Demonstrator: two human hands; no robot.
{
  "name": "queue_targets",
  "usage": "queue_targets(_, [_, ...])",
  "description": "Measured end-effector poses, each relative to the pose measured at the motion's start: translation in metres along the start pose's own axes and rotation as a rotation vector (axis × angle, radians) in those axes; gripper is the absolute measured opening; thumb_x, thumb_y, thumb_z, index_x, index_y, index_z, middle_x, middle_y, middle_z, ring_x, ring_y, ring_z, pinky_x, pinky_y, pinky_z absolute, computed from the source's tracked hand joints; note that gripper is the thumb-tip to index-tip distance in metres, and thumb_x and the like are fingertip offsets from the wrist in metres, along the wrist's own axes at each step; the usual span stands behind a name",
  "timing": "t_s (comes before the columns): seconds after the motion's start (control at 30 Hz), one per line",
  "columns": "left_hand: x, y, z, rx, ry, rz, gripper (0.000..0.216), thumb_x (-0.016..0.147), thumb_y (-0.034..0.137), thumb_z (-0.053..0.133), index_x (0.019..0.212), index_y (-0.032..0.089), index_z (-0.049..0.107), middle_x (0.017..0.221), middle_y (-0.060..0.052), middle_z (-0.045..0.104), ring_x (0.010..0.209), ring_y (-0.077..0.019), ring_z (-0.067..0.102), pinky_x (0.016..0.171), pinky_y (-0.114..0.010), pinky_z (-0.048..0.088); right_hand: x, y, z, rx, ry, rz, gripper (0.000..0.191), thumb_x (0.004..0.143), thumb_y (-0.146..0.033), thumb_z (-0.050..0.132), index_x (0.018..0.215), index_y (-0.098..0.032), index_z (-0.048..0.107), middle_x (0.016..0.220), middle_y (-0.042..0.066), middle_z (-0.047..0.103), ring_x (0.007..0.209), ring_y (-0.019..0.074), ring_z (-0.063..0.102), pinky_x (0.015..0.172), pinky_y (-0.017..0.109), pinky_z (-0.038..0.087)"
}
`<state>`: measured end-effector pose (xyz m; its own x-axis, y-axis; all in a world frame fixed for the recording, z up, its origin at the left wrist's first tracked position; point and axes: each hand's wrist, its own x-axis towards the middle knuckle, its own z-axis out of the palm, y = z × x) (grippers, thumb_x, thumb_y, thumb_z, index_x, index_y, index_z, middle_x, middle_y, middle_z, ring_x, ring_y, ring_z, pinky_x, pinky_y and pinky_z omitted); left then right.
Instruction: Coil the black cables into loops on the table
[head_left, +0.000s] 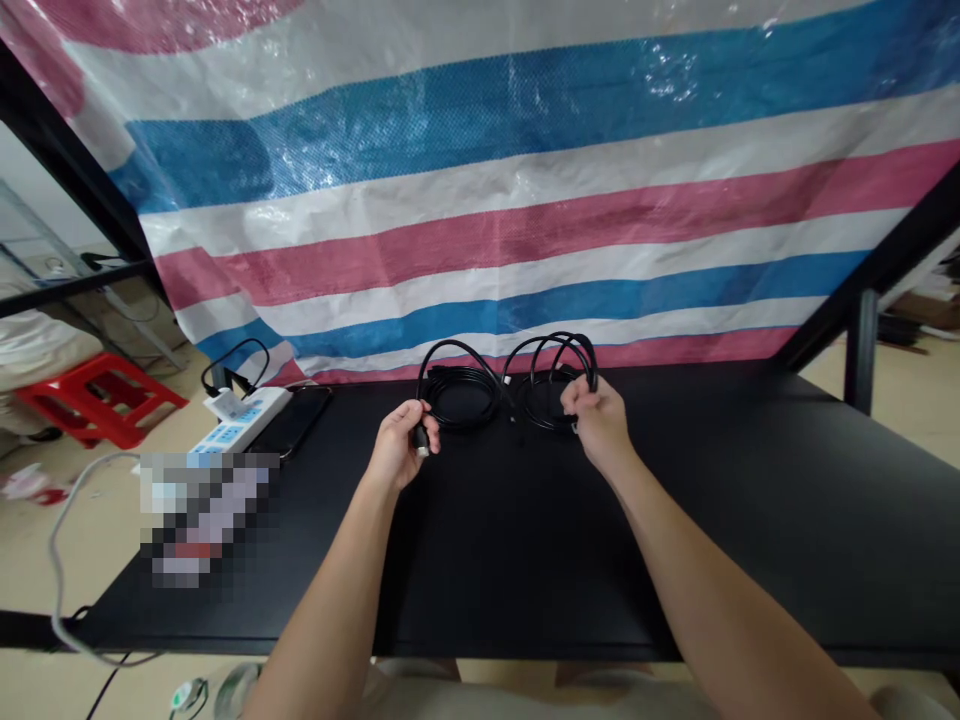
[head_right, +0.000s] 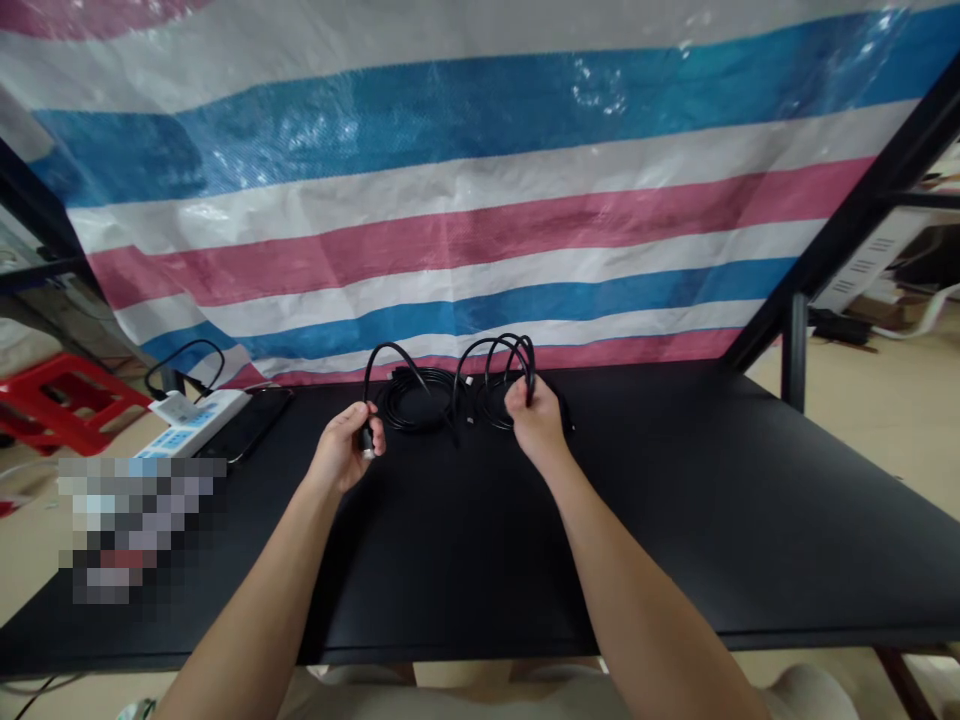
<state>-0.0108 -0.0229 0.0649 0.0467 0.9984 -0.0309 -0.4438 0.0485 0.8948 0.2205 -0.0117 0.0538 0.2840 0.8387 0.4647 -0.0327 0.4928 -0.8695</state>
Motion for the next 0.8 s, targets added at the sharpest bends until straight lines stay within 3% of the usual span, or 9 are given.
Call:
queue_targets(0.1, [0.000,-0.004,0.008,-0.047,0.054,0.015,0.019,0.073,0.027,0.068,0.068,0.016,0.054,0.046,0.003,0.055,0.035,-0.0084,0.047,0.035,-0.017,0.036,-0.013,0.002,0.010,-0.115,-0.068,-0.079,0.073,0.032,-0.083,0.067,0.061,-0.025,0.033,0.052,-0.006,0.044,0.047,0.0108,0.037,0.046,0.028,0.034])
queue_targets(0.23, [-0.001,-0.010,0.017,-0.057,0.103,0.001,0.020,0.076,0.028,0.068,0.070,0.017,0.052,0.049,0.003,0.058,0.036,-0.0084,0.049,0.036,-0.017,0.039,-0.037,0.004,0.030,-0.196,-0.138,-0.192,0.079,0.022,-0.076,0.076,0.071,-0.026,0.040,0.071,-0.001,0.056,0.059,0.0156,0.048,0.057,0.033,0.044])
queue_targets(0.3, [-0.001,-0.012,0.020,-0.060,0.121,-0.025,0.022,0.076,0.029,0.068,0.070,0.017,0.051,0.051,0.002,0.060,0.037,-0.0086,0.052,0.038,-0.018,0.042,-0.047,0.004,0.040,-0.247,-0.117,-0.200,0.072,0.029,-0.066,0.081,0.073,-0.026,0.041,0.075,0.000,0.056,0.063,0.0171,0.052,0.061,0.034,0.046])
queue_targets(0.43, [0.000,-0.010,0.019,-0.108,0.168,-0.026,0.021,0.078,0.028,0.066,0.070,0.018,0.050,0.053,0.003,0.061,0.041,-0.0088,0.054,0.042,-0.019,0.047,-0.046,0.007,0.046,-0.286,-0.019,-0.074,0.040,0.063,-0.045,0.070,0.061,-0.026,0.035,0.059,-0.003,0.053,0.054,0.0144,0.050,0.055,0.030,0.043])
queue_targets(0.5, [0.001,-0.007,0.016,-0.148,0.215,-0.002,0.019,0.079,0.025,0.063,0.068,0.018,0.050,0.053,0.003,0.060,0.042,-0.0088,0.054,0.042,-0.019,0.047,-0.035,0.010,0.039,-0.222,0.111,0.041,0.039,0.067,-0.043,0.065,0.057,-0.026,0.032,0.049,-0.005,0.048,0.046,0.0123,0.045,0.048,0.028,0.038])
queue_targets(0.57, [0.001,-0.005,0.013,-0.155,0.223,-0.012,0.017,0.077,0.022,0.062,0.064,0.016,0.053,0.054,0.001,0.061,0.045,-0.0089,0.056,0.045,-0.019,0.048,-0.021,0.013,0.029,-0.092,0.267,0.146,0.043,0.061,-0.045,0.069,0.056,-0.026,0.031,0.043,-0.008,0.041,0.041,0.0105,0.039,0.043,0.026,0.034])
queue_targets(0.6, [0.000,-0.005,0.012,-0.139,0.196,-0.035,0.016,0.075,0.020,0.062,0.062,0.015,0.055,0.055,0.000,0.062,0.046,-0.0095,0.057,0.047,-0.020,0.049,-0.014,0.013,0.023,-0.005,0.309,0.188,0.045,0.058,-0.046,0.071,0.056,-0.026,0.031,0.041,-0.009,0.037,0.039,0.0096,0.036,0.042,0.025,0.033])
queue_targets(0.67, [-0.002,-0.008,0.013,-0.078,0.078,-0.100,0.015,0.069,0.019,0.066,0.058,0.013,0.058,0.059,-0.004,0.064,0.052,-0.0121,0.061,0.052,-0.023,0.051,-0.005,0.013,0.014,0.172,0.268,0.264,0.049,0.054,-0.046,0.075,0.056,-0.025,0.031,0.038,-0.011,0.030,0.036,0.0083,0.031,0.039,0.024,0.029])
queue_targets(0.8, [-0.006,-0.022,0.021,0.032,-0.155,-0.239,0.026,0.064,0.030,0.073,0.053,0.012,0.057,0.062,-0.009,0.066,0.058,-0.0166,0.065,0.053,-0.024,0.050,-0.004,0.006,0.009,0.383,-0.012,0.360,0.059,0.058,-0.052,0.074,0.050,-0.024,0.023,0.037,-0.011,0.018,0.035,0.0076,0.024,0.035,0.023,0.025])
